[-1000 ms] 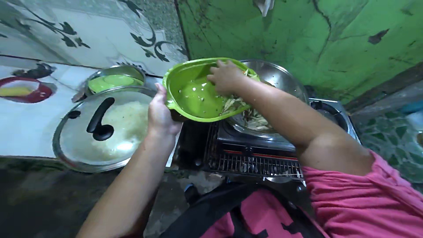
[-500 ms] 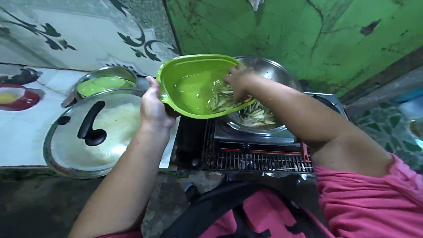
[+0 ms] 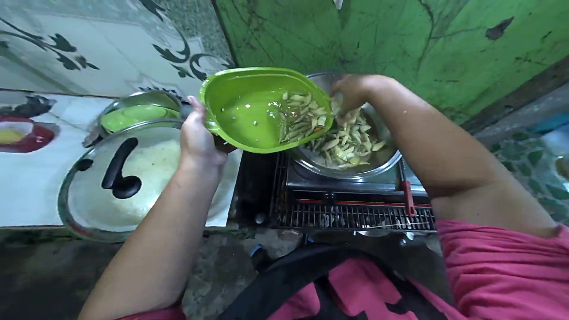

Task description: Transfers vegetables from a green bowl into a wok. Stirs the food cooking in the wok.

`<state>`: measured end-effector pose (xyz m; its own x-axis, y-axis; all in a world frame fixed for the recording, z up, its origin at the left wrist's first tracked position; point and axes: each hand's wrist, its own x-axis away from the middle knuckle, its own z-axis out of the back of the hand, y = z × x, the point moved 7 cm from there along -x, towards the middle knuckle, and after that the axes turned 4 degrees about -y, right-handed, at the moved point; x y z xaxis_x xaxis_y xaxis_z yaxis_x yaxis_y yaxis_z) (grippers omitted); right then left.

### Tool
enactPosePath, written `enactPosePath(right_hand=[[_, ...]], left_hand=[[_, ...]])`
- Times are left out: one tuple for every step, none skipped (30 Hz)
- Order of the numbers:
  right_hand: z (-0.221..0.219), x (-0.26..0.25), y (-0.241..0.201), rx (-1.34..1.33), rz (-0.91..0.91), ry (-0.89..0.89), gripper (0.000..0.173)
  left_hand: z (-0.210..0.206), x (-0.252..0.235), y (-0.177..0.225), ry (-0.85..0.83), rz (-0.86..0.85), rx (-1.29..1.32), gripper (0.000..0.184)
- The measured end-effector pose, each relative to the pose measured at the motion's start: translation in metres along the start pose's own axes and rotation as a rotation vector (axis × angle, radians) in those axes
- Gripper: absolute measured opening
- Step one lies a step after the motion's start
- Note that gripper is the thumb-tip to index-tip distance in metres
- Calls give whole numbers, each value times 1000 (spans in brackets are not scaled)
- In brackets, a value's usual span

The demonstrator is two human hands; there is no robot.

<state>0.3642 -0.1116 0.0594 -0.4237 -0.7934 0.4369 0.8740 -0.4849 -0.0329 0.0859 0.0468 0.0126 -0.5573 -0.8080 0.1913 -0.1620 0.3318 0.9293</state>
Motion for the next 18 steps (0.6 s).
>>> enactPosePath(right_hand=[[5,1,-9,-30,22,13,69],[12,0,-21,-48,62,63,68],[18,-3,-39,-74,114,121,63],[22,-7,-59,-109,181,177,58],[24,-14,-81,-151,260,214,55],[22,-21,-103,-195,331,221,57],[19,-29,-125,-243,387,218,61],[15,-37,-144,-282,425,229,66],[10,-42,-163,-312,455,258,68],[6,-40,-179,-313,475,277,66],[1,-34,-194,-288,496,276,60],[-3,-22,-205,-249,532,251,52],[-8,-10,-211,-202,584,220,45],[-13,0,-212,-143,639,185,38],[-17,5,-207,-69,676,156,30],[-20,6,-197,11,686,148,25],[-22,4,-182,87,667,152,26],[-21,-2,-165,131,615,157,32]], left_hand=[[-1,0,1,1,0,3,63],[-2,0,1,4,3,6,63],[-3,1,1,7,9,7,63],[-4,2,1,12,17,10,63],[-7,3,1,13,21,8,63],[-10,5,1,9,17,8,63],[-13,6,2,-6,9,10,63],[-16,8,2,-23,-1,8,63],[-19,9,2,-46,-10,5,63],[-20,10,2,-65,-12,0,64],[-21,10,2,-83,-15,10,64],[-19,9,1,-98,-21,31,64],[-16,8,1,-103,-31,49,64],[-13,9,2,-101,-43,60,63],[-9,9,4,-97,-58,64,62],[-6,9,6,-91,-70,63,61],[-3,7,9,-76,-73,49,62],[-1,5,13,-68,-64,28,63]])
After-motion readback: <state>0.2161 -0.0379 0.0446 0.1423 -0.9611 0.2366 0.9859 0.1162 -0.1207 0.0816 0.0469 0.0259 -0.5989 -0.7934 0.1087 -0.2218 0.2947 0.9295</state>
